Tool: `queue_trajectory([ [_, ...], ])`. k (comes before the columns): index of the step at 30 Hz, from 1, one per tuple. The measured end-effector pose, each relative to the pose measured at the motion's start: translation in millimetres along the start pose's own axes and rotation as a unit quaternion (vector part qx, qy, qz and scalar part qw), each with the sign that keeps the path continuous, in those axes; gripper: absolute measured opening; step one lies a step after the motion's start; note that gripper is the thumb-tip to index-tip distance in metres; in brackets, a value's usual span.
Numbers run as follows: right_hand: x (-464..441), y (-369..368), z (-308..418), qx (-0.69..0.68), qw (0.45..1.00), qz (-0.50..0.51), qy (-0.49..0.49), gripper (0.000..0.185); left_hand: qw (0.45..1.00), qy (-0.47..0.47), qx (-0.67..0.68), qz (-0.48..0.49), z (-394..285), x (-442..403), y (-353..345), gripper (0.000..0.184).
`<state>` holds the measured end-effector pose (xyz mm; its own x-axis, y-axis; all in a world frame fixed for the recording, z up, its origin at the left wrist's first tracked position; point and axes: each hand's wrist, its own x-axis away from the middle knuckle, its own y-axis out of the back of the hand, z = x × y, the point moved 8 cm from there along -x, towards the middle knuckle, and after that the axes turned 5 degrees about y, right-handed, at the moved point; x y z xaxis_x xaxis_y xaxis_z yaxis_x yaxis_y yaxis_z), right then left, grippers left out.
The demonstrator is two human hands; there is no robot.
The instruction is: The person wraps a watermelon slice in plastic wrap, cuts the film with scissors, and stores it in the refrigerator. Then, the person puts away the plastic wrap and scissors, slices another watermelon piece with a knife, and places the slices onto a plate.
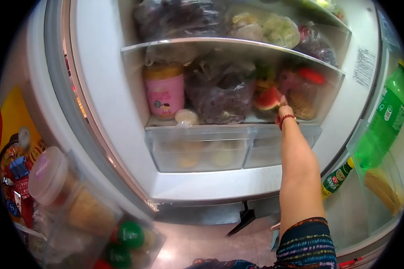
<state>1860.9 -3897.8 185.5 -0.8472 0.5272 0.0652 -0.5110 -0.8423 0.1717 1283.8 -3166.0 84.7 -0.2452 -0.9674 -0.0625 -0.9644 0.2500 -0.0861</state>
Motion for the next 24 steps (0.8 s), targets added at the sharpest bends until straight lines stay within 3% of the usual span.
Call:
queue_trajectory([
  [3,9,-1,-7,-0.168,0.985,0.018,0.027,0.062,1.000,0.011,-0.001,-0.001,4,1,-2,0.041],
  [5,19,-3,-6,-0.240,0.970,0.036,0.019,0.066,1.000,0.014,-0.001,-0.001,4,2,-1,0.041],
  [7,27,-7,-3,-0.236,0.970,0.061,0.013,0.074,1.000,0.014,0.000,-0.002,4,3,2,0.041],
  [8,33,2,-6,-0.210,0.977,-0.021,0.029,0.087,1.000,0.015,0.002,-0.001,4,5,5,0.041],
  [10,-10,-7,-25,-0.154,0.983,-0.051,0.083,0.092,1.000,0.013,0.006,-0.002,2,10,12,0.041],
  [15,30,-5,-4,-0.107,0.980,-0.061,0.158,0.094,1.000,0.010,0.017,-0.011,3,27,38,0.041],
  [17,87,6,12,-0.083,0.976,-0.068,0.187,0.087,1.000,0.006,0.022,-0.013,3,34,51,0.041],
  [19,120,15,15,-0.110,0.938,-0.094,0.314,0.071,0.999,0.002,0.029,-0.015,2,44,65,0.041],
  [21,154,10,-17,-0.128,0.917,-0.081,0.368,0.057,0.999,0.000,0.038,-0.021,4,55,84,0.041],
  [24,232,2,-99,-0.210,0.924,0.110,0.300,0.050,0.998,-0.010,0.055,-0.022,5,71,114,0.041],
])
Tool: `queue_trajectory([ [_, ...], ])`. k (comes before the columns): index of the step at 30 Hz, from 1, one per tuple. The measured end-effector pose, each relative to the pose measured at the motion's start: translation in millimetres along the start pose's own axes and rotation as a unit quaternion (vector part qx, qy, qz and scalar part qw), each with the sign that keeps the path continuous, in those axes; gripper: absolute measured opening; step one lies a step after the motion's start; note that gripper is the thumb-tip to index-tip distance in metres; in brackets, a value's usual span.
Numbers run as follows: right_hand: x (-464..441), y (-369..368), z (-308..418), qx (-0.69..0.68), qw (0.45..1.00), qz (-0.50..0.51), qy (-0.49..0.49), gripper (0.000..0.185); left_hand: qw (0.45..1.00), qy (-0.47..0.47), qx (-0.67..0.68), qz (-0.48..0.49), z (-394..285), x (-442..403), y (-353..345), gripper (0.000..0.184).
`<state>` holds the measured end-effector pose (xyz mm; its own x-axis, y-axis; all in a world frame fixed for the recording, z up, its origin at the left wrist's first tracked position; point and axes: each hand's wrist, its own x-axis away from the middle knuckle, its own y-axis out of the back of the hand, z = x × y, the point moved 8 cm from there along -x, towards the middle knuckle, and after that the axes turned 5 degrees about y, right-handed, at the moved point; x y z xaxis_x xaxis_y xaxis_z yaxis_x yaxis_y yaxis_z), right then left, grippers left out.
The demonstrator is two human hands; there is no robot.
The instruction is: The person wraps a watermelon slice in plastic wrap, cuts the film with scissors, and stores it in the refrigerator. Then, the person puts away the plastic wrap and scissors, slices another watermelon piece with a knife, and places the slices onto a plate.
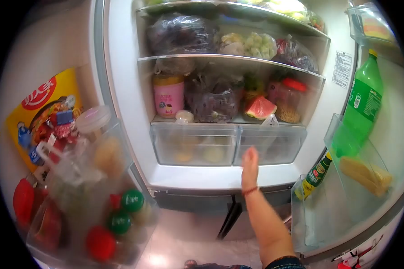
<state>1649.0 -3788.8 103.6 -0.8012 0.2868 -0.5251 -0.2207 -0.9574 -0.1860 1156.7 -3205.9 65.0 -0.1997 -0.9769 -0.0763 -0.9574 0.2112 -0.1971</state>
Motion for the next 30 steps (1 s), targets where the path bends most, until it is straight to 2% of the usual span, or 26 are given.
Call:
queue_trajectory([
  [1,41,3,-13,0.014,0.995,0.026,-0.096,0.046,1.000,-0.006,0.008,0.003,0,5,9,0.041],
  [6,255,69,-95,0.035,0.939,0.196,-0.280,0.025,0.995,-0.035,0.071,0.054,7,18,50,0.041],
  [7,290,91,-94,0.044,0.910,0.221,-0.347,0.028,0.993,-0.040,0.089,0.071,9,19,56,0.041],
  [9,342,148,-106,0.055,0.870,0.249,-0.421,0.035,0.984,-0.046,0.124,0.116,16,18,60,0.041],
  [11,374,213,-102,0.098,0.828,0.180,-0.522,0.037,0.966,-0.045,0.174,0.186,24,15,53,0.041],
  [12,389,245,-103,0.082,0.811,0.132,-0.563,0.035,0.938,-0.037,0.221,0.263,30,11,41,0.041],
  [13,403,275,-102,0.065,0.791,0.083,-0.602,0.032,0.903,-0.012,0.263,0.338,33,11,26,0.041],
  [14,412,301,-93,0.061,0.777,0.024,-0.626,0.028,0.823,0.014,0.315,0.472,41,10,3,0.041],
  [15,420,325,-81,0.056,0.760,-0.036,-0.646,0.024,0.853,0.085,0.312,0.409,32,37,-24,0.034],
  [16,445,366,-90,-0.024,0.779,-0.110,-0.617,0.030,0.939,-0.103,0.131,0.302,28,48,-21,0.034],
  [17,465,403,-99,-0.105,0.789,-0.180,-0.579,0.037,0.954,-0.130,0.106,0.248,29,55,-30,0.035],
  [19,467,435,-83,-0.159,0.763,-0.300,-0.550,0.019,0.975,-0.171,0.046,0.133,33,70,-45,0.037],
  [20,467,455,-89,-0.163,0.765,-0.300,-0.546,0.019,0.961,-0.089,0.144,0.218,20,93,-76,0.044],
  [21,473,482,-109,-0.292,0.758,-0.295,-0.503,0.015,0.924,-0.005,0.238,0.300,14,110,-99,0.051],
  [22,471,498,-119,-0.416,0.738,-0.284,-0.450,0.014,0.943,0.020,0.191,0.272,33,93,-104,0.049],
  [23,464,508,-114,-0.419,0.738,-0.285,-0.445,0.014,0.883,0.039,0.302,0.359,29,104,-128,0.051],
  [25,436,497,-81,-0.582,0.707,-0.091,-0.392,0.016,0.777,0.147,0.397,0.466,-9,163,-180,0.047],
  [26,430,516,-76,-0.538,0.741,-0.161,-0.368,0.016,0.748,0.151,0.391,0.515,-33,194,-199,0.050],
  [27,428,535,-75,-0.438,0.784,-0.273,-0.346,0.016,0.761,0.210,0.389,0.474,-34,208,-209,0.055],
  [28,428,550,-64,-0.312,0.808,-0.370,-0.337,0.016,0.710,0.233,0.407,0.526,-26,215,-215,0.056],
  [30,414,556,-39,-0.221,0.825,-0.420,-0.306,0.016,0.657,0.253,0.403,0.585,-3,227,-229,0.069],
])
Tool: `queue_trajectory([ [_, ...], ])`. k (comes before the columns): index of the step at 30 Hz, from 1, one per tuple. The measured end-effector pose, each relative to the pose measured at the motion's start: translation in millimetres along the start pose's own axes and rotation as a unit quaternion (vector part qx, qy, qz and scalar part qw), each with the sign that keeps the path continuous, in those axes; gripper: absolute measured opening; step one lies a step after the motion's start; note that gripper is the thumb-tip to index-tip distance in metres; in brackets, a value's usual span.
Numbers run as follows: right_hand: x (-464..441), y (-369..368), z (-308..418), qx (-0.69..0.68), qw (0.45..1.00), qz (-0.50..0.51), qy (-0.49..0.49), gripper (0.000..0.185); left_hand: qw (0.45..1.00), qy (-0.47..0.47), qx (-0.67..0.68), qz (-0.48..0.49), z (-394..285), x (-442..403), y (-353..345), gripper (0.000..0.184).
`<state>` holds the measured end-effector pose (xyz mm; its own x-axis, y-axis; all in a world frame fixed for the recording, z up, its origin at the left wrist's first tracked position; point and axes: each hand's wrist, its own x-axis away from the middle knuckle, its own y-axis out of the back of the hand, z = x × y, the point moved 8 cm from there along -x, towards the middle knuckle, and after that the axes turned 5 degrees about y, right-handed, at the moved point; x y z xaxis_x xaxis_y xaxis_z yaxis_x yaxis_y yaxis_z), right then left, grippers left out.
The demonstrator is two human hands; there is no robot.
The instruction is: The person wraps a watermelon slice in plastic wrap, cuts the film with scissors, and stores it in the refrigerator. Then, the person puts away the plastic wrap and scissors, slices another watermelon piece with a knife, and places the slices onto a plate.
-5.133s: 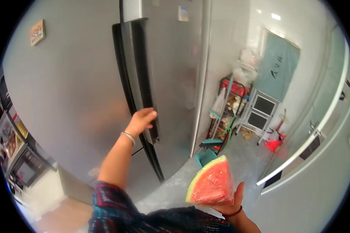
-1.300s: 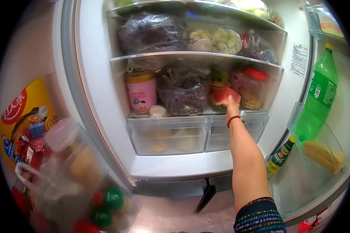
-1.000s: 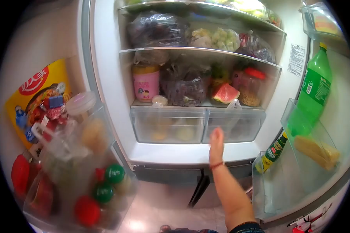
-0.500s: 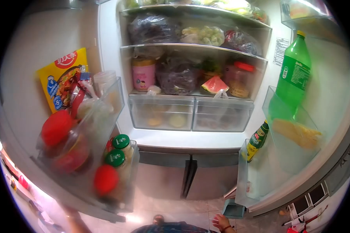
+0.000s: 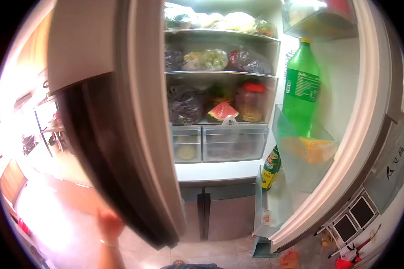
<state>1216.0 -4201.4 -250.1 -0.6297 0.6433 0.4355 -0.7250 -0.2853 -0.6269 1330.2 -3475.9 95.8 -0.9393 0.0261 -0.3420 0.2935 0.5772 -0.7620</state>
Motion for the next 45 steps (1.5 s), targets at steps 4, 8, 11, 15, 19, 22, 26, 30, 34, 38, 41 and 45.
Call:
queue_trajectory([
  [4,13,-23,29,0.008,0.996,-0.007,0.086,0.016,0.994,0.059,-0.024,0.085,46,-24,-50,0.070],
  [8,35,-51,47,0.075,0.991,-0.014,0.111,0.020,0.988,0.078,-0.045,0.124,67,-44,-79,0.069],
  [11,87,-106,78,0.045,0.978,-0.011,0.204,0.020,0.986,0.080,-0.074,0.124,80,-61,-97,0.071],
  [15,100,-116,80,0.022,0.978,-0.010,0.205,0.024,0.989,0.105,-0.070,0.082,98,-83,-96,0.069],
  [19,117,-128,81,0.034,0.979,-0.005,0.203,0.027,0.989,0.135,-0.051,0.010,119,-110,-79,0.068],
  [22,121,-134,80,0.057,0.977,0.012,0.206,0.023,0.990,0.131,-0.041,-0.044,130,-135,-55,0.067],
  [26,125,-143,67,0.047,0.984,0.051,0.167,0.022,0.988,0.126,-0.066,-0.068,135,-152,-50,0.064],
  [30,133,-157,44,0.044,0.986,0.101,0.123,0.016,0.985,0.135,-0.064,-0.084,138,-157,-60,0.064],
  [34,139,-158,47,0.058,0.985,0.096,0.131,0.016,0.982,0.146,-0.076,-0.088,141,-157,-58,0.061],
  [38,140,-159,41,0.103,0.979,0.102,0.145,0.020,0.985,0.158,-0.061,-0.031,138,-148,-54,0.060],
  [41,157,-166,36,0.120,0.982,0.049,0.139,0.024,0.983,0.165,-0.055,-0.060,133,-121,-32,0.060],
  [45,132,-140,20,0.148,0.969,0.122,0.156,0.032,0.956,0.222,-0.123,-0.146,107,-35,50,0.060],
])
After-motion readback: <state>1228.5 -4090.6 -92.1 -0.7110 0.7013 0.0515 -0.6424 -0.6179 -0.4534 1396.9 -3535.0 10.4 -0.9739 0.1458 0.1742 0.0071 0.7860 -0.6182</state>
